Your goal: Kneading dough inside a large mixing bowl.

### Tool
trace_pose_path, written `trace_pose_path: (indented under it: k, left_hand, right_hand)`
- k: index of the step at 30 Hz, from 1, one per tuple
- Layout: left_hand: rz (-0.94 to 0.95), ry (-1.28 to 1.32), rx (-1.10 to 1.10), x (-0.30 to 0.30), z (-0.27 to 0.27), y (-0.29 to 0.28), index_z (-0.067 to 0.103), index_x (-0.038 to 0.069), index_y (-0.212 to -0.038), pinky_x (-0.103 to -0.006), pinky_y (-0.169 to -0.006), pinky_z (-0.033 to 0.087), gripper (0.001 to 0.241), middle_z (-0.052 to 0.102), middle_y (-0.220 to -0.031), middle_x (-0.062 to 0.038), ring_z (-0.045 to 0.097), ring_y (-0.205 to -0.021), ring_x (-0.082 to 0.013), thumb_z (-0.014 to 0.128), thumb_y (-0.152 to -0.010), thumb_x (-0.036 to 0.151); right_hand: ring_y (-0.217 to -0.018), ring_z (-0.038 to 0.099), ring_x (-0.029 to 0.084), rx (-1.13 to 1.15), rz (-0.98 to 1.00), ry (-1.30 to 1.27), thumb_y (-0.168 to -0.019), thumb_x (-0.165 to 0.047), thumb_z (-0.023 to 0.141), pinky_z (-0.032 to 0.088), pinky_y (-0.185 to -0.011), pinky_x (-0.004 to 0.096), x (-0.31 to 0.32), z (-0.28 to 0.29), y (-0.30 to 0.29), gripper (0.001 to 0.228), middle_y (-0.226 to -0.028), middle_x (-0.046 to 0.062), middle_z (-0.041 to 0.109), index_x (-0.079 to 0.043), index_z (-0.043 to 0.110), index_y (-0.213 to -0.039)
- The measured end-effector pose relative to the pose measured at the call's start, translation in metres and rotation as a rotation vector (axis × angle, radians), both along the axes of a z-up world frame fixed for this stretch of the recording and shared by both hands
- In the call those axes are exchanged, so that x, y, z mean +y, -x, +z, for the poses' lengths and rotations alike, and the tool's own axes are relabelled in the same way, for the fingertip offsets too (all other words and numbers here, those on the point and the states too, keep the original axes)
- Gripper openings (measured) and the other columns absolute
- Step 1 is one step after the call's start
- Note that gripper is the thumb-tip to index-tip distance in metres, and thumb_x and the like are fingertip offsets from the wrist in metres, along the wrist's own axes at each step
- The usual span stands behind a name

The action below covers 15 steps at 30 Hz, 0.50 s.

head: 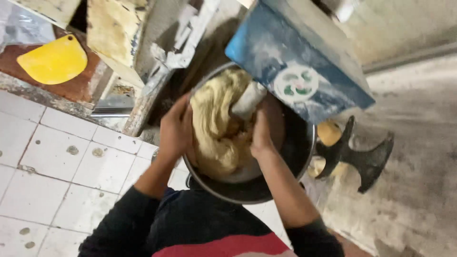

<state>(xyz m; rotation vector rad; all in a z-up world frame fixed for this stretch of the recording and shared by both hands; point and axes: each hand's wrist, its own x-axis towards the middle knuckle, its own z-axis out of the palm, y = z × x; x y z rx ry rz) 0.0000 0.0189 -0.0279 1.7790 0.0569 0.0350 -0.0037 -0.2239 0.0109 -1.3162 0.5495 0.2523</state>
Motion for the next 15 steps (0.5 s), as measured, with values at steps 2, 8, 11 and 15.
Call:
trace_pose_path:
  k: [2,8,11,15]
  left_hand:
    - [0.044,-0.005,0.056,-0.005,0.009,0.024,0.061,0.0,-0.14,-0.0364,-0.106,0.049,0.035,0.068,-0.136,-0.022,0.065,-0.128,-0.0303,0.056,-0.106,0.009]
    - [0.15,0.098,0.082,-0.017,0.025,0.061,0.053,-0.003,-0.148,-0.0361,-0.108,0.048,0.043,0.065,-0.141,-0.021,0.064,-0.131,-0.0293,0.049,-0.108,0.012]
    - [0.158,0.257,0.06,-0.023,0.011,0.079,0.048,-0.004,-0.152,-0.0365,-0.118,0.04,0.048,0.056,-0.153,-0.021,0.055,-0.141,-0.0297,0.044,-0.112,0.022]
    - [0.083,0.831,0.036,-0.029,0.024,0.075,0.029,-0.003,-0.164,-0.0383,-0.127,0.03,0.067,0.034,-0.169,-0.019,0.037,-0.154,-0.0296,0.033,-0.11,0.036]
  right_hand:
    - [-0.153,0.033,0.038,-0.012,0.064,-0.007,-0.099,-0.071,0.033,0.031,-0.123,0.052,-0.014,-0.013,0.009,0.09,-0.167,0.015,0.033,-0.008,0.027,-0.164]
    - [-0.158,0.015,0.051,-0.134,0.485,0.784,-0.104,-0.072,0.031,0.015,-0.127,0.056,0.015,-0.005,0.074,0.103,-0.171,0.034,0.014,0.009,0.013,-0.165]
    - [-0.156,0.019,0.053,-0.256,0.565,1.064,-0.096,-0.076,0.044,0.017,-0.126,0.058,0.048,0.014,0.105,0.115,-0.169,0.037,0.016,0.01,0.01,-0.164]
    - [-0.145,0.037,0.051,-0.135,0.702,0.962,-0.083,-0.077,0.064,0.039,-0.118,0.055,0.048,0.05,0.125,0.123,-0.156,0.034,0.032,0.009,0.018,-0.158]
